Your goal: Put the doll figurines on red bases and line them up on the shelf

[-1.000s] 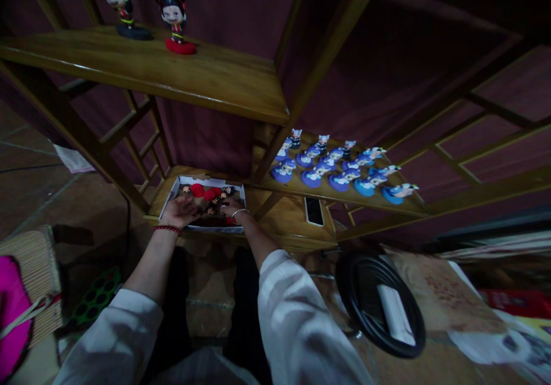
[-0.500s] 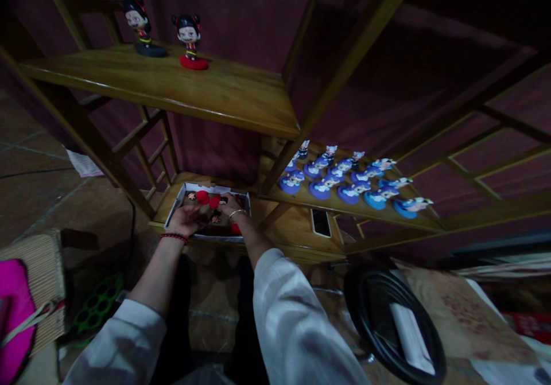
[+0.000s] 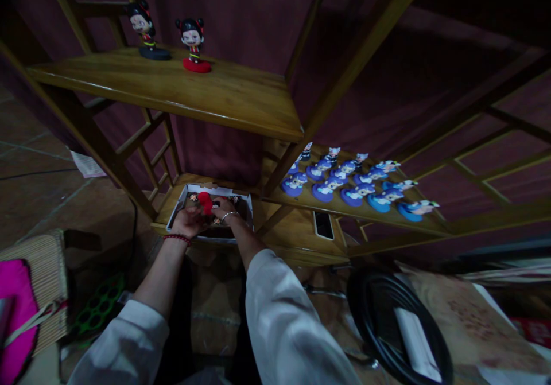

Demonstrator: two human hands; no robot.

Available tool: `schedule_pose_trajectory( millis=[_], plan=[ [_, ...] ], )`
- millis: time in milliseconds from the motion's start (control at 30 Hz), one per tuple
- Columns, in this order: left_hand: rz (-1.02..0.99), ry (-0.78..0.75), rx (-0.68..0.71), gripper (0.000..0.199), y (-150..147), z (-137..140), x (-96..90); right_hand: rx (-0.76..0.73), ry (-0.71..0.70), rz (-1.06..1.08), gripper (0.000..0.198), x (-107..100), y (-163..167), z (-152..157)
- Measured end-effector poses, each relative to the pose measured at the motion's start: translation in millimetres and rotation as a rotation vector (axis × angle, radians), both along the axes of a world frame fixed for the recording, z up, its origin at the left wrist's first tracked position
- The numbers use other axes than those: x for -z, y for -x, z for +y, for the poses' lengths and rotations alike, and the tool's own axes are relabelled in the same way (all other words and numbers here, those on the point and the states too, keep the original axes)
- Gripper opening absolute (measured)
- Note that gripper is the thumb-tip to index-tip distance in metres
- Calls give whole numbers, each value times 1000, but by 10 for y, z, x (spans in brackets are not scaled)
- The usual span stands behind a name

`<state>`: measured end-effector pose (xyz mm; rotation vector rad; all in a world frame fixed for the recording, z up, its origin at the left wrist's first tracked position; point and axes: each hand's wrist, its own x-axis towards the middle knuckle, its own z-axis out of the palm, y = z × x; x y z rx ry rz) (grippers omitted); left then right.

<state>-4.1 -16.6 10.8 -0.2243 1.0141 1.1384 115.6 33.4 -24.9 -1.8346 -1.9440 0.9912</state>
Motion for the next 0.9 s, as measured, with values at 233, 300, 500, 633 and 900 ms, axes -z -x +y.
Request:
schedule_pose_trajectory(
  millis=[233, 300, 500, 633, 900],
  plan=[
    [-12, 26, 59, 17, 7, -12, -34, -28, 11, -11, 40, -70, 36, -83],
    [12, 47, 60, 17, 5, -7, -26, -36, -4, 8, 39, -64, 27, -86],
    [46, 24, 39, 16, -8, 20, 46, 17, 22, 60, 38, 15, -1, -96],
    [62, -7, -11, 16, -11, 43, 105, 24, 13, 79, 37, 15, -17, -128],
    [93, 19, 25, 19, -29, 39, 113, 31, 35, 109, 37, -42, -46, -232]
  ],
)
